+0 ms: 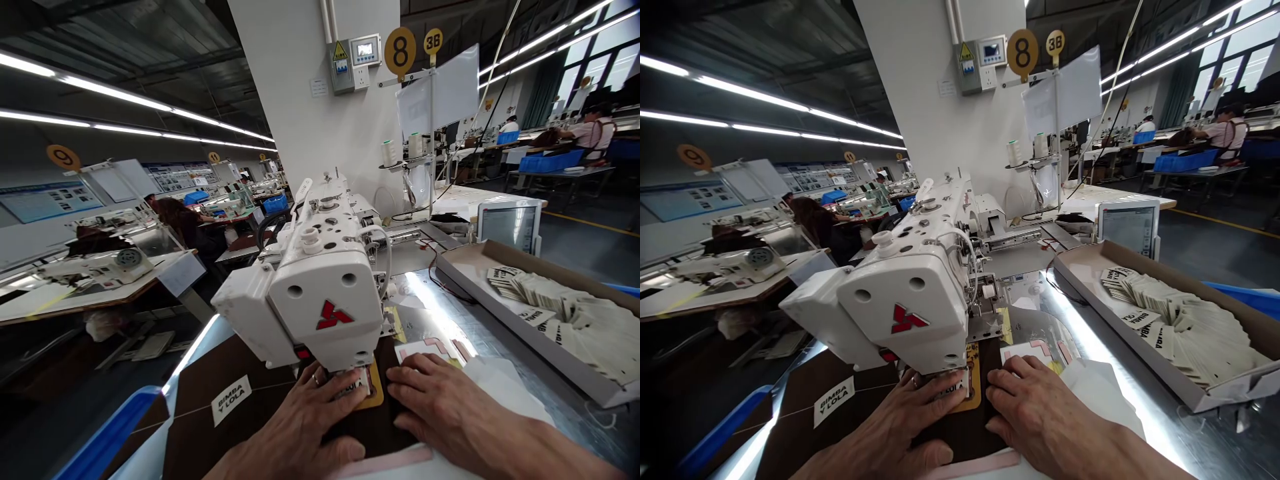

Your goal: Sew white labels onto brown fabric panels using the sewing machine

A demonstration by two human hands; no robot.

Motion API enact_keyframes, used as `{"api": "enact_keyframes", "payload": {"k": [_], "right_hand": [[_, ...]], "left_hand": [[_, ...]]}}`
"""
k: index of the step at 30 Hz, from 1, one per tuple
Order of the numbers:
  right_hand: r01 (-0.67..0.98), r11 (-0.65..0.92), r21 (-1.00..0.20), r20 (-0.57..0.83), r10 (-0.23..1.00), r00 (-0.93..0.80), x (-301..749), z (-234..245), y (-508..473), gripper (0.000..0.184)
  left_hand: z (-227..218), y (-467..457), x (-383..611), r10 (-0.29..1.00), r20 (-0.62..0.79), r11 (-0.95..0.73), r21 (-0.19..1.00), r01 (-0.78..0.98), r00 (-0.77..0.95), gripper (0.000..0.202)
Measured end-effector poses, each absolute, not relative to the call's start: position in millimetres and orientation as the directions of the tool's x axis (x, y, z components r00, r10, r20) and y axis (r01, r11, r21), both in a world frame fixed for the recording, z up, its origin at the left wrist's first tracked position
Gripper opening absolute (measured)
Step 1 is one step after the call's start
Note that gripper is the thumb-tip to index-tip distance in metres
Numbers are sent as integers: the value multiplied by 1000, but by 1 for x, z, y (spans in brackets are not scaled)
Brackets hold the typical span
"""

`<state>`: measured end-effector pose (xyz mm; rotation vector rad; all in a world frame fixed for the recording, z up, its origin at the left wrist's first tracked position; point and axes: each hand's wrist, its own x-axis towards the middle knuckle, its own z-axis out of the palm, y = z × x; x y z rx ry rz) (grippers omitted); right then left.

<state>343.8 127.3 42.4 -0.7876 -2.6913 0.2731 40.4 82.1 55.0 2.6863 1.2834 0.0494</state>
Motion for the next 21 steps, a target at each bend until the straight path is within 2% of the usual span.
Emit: {"api": "enact_keyframes", "payload": {"k": [7,11,21], "right_hand": [[472,825,-310,291,555,-779,345,39,129,20],[475,818,-324,283,563,-777,349,38,128,23],[503,818,-279,316,572,-757,353,31,137,31]], "left_hand": [[56,80,43,767,-5,-634,147,759,641,81],[58,82,47,778,-5,-621,147,770,628,75],[59,101,49,809,-23,-575,178,798,588,71]]}}
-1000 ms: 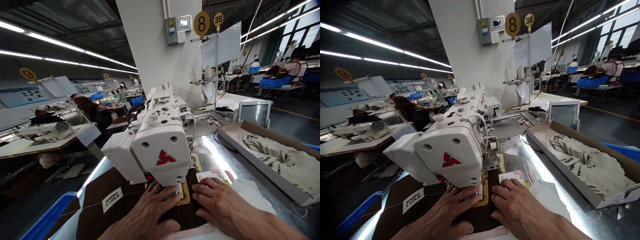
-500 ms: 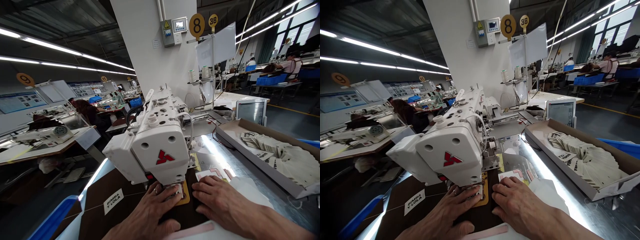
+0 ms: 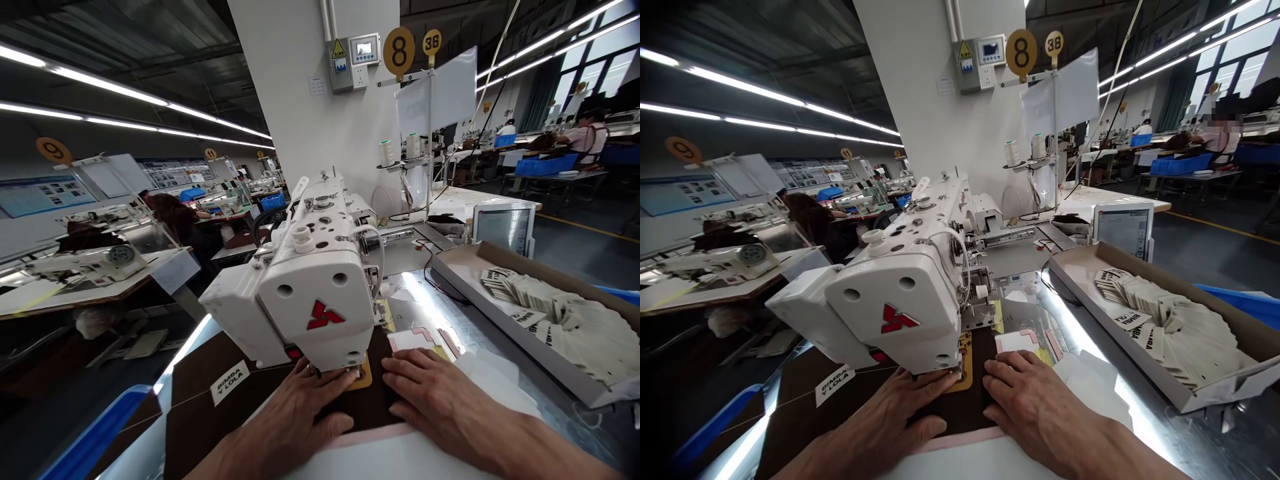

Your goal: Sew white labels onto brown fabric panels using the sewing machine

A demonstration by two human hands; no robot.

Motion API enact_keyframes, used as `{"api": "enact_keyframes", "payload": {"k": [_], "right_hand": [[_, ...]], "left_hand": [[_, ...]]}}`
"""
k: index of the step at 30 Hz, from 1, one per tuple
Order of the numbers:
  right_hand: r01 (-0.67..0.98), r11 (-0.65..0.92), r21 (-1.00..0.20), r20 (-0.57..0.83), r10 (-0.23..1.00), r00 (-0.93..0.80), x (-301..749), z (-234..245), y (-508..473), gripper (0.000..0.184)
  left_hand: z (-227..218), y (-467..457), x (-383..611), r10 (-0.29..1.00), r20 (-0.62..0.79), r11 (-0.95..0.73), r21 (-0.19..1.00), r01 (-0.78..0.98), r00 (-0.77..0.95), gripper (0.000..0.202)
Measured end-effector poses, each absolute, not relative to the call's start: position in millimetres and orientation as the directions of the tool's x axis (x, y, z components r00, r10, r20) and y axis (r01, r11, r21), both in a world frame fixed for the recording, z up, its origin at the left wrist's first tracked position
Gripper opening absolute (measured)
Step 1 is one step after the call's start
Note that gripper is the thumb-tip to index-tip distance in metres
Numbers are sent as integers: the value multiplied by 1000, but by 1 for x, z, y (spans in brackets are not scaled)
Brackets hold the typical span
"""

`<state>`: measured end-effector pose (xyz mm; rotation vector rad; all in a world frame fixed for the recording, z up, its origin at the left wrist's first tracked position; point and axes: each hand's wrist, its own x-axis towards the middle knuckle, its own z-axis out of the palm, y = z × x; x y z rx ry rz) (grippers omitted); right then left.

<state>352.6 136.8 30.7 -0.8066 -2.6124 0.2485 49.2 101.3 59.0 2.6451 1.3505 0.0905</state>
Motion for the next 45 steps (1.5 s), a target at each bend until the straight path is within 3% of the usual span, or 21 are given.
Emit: {"api": "enact_keyframes", "payload": {"k": [8,18,26,36,45], "right_hand": [[513,820,-254,346,573,-743,357,25,139,30],[501,825,-261,312,564,-765,359,29,139,25],[449,854,-264,422,520,-742,361,31,136,23],[356,894,-272,489,447,-749,360,52,126,26],[299,919,-258,604,395,-692,362,58,123,27]], "left_hand": [[65,97,51,865,-116,-465,181,867,488,61],[55,86,40,858,35,-510,166,844,512,70],[68,69,11,870,62,-493,87,865,490,58],[67,45,12,783,138,-607,-41,794,606,51],[68,49,32,754,131,-648,-9,761,644,53]]}}
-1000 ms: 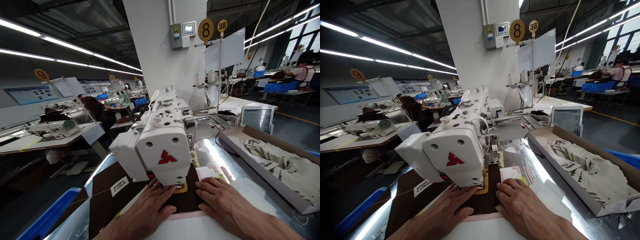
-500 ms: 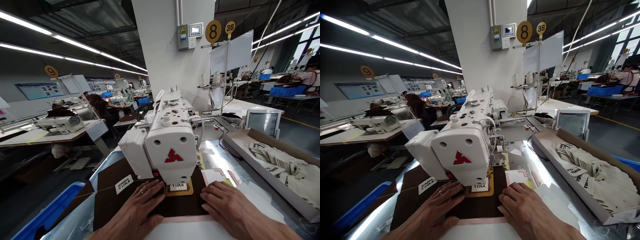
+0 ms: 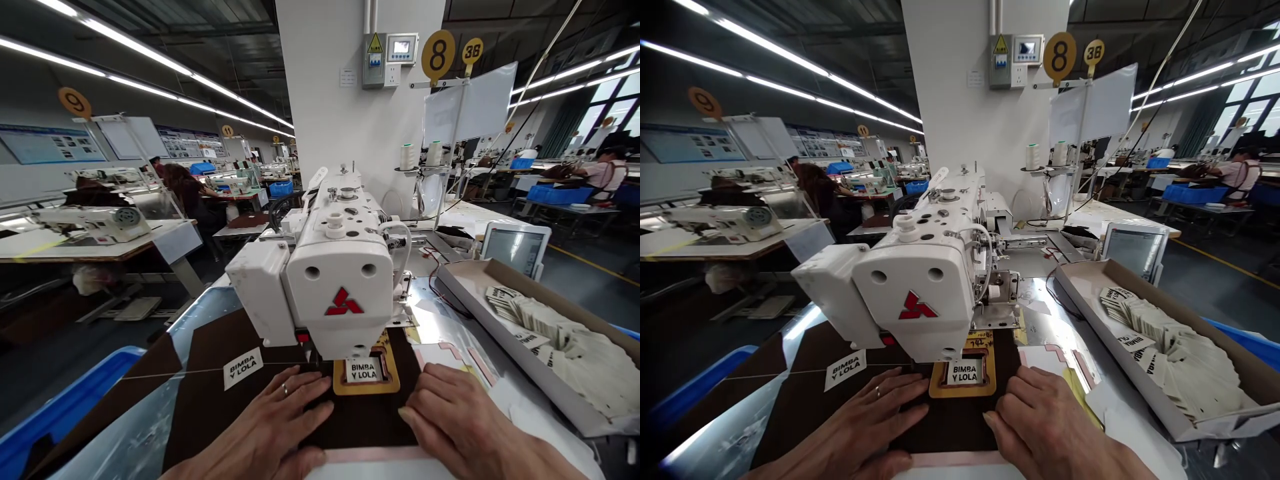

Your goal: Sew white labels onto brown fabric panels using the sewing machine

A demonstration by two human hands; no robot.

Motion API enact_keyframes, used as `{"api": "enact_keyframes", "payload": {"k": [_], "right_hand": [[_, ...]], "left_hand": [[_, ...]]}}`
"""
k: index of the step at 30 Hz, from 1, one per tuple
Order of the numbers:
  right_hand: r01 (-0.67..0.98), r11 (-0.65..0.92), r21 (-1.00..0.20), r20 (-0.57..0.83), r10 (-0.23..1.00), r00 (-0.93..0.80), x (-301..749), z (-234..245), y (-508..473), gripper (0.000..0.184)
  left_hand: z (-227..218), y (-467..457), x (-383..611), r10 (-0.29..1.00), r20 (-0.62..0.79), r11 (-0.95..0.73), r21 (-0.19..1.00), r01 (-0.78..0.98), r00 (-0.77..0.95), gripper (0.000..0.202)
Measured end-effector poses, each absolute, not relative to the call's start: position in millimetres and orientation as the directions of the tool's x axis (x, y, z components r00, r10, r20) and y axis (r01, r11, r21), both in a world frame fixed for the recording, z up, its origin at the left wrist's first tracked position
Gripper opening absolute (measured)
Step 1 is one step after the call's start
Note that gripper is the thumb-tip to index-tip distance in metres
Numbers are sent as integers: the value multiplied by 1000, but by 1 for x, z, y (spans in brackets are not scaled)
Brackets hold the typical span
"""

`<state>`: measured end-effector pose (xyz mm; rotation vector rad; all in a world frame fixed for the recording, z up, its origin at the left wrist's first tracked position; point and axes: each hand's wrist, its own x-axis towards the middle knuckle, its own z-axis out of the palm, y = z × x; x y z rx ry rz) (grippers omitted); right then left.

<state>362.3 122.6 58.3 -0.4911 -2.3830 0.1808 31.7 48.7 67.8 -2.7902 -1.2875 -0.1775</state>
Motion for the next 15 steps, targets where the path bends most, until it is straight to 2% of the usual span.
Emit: {"api": "enact_keyframes", "payload": {"k": [11,15], "right_hand": [[283,931,-231,577,365,-730,363,55,121,26],[314,921,-232,542,390,-744,361,53,117,27]], "left_hand": [[55,63,41,753,201,-657,195,728,626,28],[58,63,46,745,253,-666,248,703,617,26]]}}
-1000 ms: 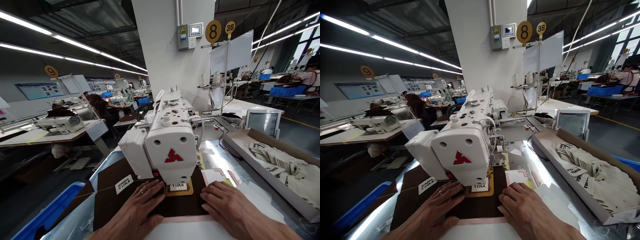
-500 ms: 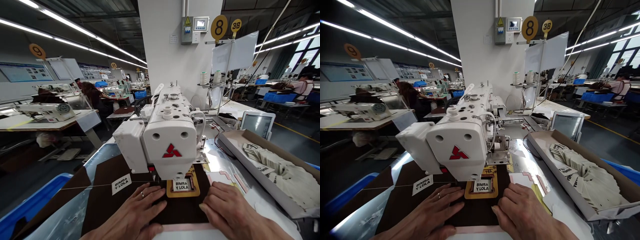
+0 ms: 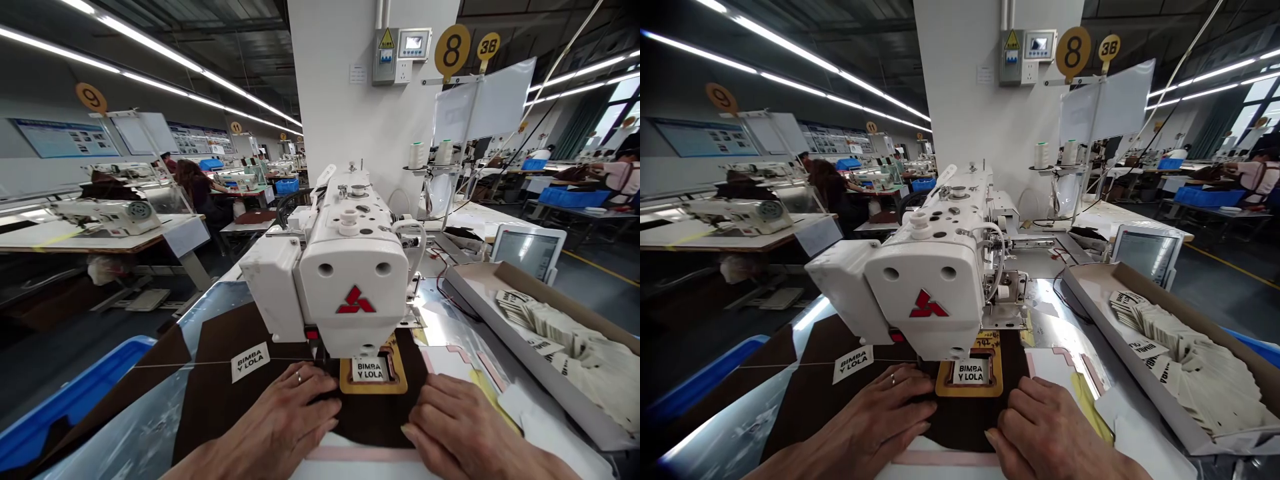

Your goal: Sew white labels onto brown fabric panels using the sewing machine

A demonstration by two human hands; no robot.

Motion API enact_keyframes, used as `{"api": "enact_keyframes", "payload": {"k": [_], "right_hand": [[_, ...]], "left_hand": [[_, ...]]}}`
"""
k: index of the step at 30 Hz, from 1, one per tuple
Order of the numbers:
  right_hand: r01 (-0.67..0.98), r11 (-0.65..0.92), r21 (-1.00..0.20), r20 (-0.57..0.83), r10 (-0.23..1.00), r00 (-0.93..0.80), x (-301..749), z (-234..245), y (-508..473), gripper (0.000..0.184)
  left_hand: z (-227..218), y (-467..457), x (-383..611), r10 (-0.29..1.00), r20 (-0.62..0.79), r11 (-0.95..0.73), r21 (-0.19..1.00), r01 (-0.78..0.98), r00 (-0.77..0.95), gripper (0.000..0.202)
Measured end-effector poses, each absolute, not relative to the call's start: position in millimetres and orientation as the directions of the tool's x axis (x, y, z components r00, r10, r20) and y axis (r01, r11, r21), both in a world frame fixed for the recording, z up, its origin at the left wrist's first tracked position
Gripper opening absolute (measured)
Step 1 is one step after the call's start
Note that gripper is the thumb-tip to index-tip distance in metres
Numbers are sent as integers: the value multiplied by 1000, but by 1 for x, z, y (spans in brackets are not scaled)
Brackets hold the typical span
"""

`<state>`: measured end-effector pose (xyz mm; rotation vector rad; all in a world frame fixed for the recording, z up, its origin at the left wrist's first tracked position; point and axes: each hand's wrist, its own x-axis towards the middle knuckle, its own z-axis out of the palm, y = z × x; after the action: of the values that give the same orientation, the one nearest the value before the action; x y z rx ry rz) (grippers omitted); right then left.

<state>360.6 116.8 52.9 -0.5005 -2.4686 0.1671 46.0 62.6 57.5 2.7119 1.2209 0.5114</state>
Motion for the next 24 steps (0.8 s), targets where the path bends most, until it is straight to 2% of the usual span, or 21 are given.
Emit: {"api": "enact_keyframes", "payload": {"k": [11,24], "right_hand": [[377,911,-168,482,410,-774,361,52,111,27],[363,916,-172,478,400,-782,359,50,113,28]], "left_hand": [[60,63,48,731,290,-681,253,687,618,23],[61,60,49,729,311,-680,229,697,610,23]]}}
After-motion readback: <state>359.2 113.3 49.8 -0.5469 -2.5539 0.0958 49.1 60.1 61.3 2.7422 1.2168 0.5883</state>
